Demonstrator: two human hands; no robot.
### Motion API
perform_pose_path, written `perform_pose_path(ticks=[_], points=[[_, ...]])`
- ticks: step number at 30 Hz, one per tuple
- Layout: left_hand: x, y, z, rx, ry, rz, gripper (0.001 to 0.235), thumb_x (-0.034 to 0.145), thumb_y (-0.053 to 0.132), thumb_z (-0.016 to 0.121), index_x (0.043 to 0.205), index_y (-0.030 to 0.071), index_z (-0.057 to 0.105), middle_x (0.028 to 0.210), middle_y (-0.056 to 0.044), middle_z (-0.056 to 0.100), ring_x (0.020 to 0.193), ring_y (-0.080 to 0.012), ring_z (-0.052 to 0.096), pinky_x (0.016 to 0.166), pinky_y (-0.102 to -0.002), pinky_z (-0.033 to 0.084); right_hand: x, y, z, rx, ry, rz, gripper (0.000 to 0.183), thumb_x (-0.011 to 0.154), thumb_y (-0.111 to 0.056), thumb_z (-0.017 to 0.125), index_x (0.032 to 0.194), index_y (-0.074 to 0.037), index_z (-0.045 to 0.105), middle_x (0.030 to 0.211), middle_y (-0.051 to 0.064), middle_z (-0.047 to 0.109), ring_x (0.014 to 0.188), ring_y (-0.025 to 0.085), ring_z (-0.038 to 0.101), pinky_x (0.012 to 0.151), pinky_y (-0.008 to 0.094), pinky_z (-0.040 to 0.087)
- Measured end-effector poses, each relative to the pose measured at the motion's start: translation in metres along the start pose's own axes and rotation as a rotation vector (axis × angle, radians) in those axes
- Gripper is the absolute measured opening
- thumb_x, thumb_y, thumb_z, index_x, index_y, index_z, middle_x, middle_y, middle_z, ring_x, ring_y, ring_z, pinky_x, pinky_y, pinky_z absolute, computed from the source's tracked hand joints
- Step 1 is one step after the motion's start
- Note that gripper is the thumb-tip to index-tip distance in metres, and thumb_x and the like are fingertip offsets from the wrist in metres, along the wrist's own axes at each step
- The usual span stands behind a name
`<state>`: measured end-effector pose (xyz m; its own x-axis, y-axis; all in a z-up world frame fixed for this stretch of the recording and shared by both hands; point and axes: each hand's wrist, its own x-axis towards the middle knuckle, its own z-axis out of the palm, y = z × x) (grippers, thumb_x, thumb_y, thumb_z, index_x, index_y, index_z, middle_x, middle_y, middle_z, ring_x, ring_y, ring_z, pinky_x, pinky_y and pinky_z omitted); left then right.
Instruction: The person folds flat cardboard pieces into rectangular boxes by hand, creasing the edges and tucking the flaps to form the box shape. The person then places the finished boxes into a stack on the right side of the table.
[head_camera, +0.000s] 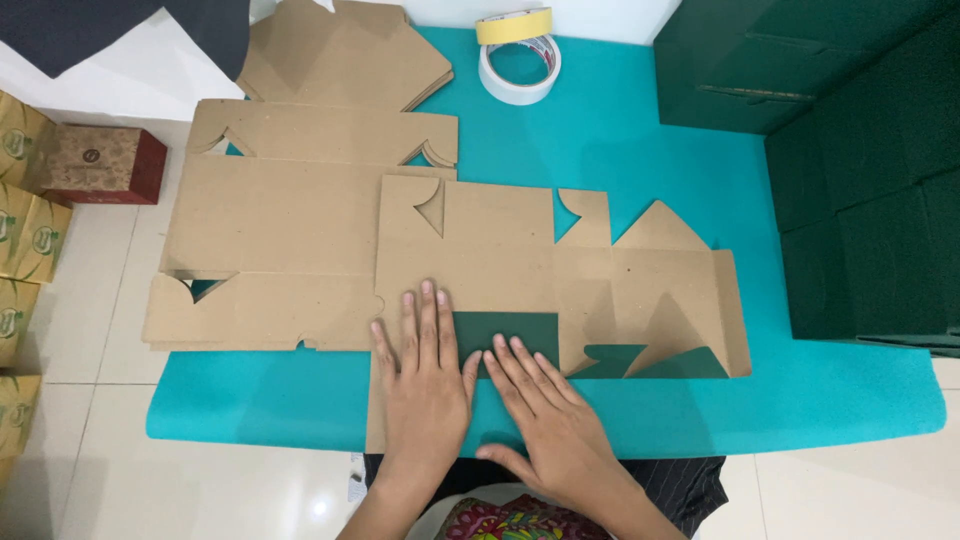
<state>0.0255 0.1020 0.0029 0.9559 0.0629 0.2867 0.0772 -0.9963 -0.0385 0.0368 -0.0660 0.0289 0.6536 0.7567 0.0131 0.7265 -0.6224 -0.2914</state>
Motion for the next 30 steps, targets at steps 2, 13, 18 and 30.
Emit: perform_pose_path(ticks=[2, 13, 18, 30], points=[[0.0, -0.003, -0.001, 0.015, -0.007, 0.01, 0.072, 0.101, 0.046, 0.033, 0.157, 0.003, 0.02, 0.164, -0.015, 0.02, 0.152, -0.0289, 0.019, 0.121, -0.055, 0.017, -0.005, 0.001, 0.002, -0.093, 0.027, -0.001, 0.086, 0.097, -0.065, 0.037, 0.156, -0.005, 0.02, 0.163, 0.013, 0.019, 0.151, 0.027, 0.019, 0.12, 0.04, 0.019], [0.007, -0.014, -0.011, 0.123, 0.031, 0.121, 0.077, 0.093, 0.055, 0.042, 0.151, 0.005, 0.036, 0.153, -0.009, 0.044, 0.143, -0.0232, 0.038, 0.12, -0.048, 0.027, -0.045, 0.005, -0.01, 0.286, 0.357, -0.128, 0.031, 0.1, -0.02, 0.054, 0.128, -0.011, 0.062, 0.136, 0.01, 0.059, 0.126, 0.03, 0.058, 0.104, 0.049, 0.049], [0.025, -0.011, -0.047, 0.0, 0.135, 0.391, 0.065, 0.095, 0.033, 0.045, 0.152, 0.004, 0.033, 0.157, -0.012, 0.037, 0.143, -0.027, 0.037, 0.118, -0.051, 0.029, -0.093, 0.068, -0.003, 0.102, 0.719, 0.184, 0.023, 0.094, -0.001, 0.05, 0.104, -0.014, 0.067, 0.105, 0.005, 0.066, 0.097, 0.024, 0.063, 0.089, 0.038, 0.048], [0.103, 0.056, -0.035, -0.333, -0.018, 0.827, 0.103, 0.081, 0.064, 0.063, 0.152, 0.0, 0.026, 0.153, -0.019, 0.032, 0.14, -0.0336, 0.038, 0.117, -0.062, 0.019, -0.04, 0.127, -0.046, 0.134, 0.361, 0.515, 0.022, 0.088, 0.003, 0.053, 0.107, -0.007, 0.049, 0.105, 0.007, 0.044, 0.089, 0.035, 0.064, 0.063, 0.046, 0.058]])
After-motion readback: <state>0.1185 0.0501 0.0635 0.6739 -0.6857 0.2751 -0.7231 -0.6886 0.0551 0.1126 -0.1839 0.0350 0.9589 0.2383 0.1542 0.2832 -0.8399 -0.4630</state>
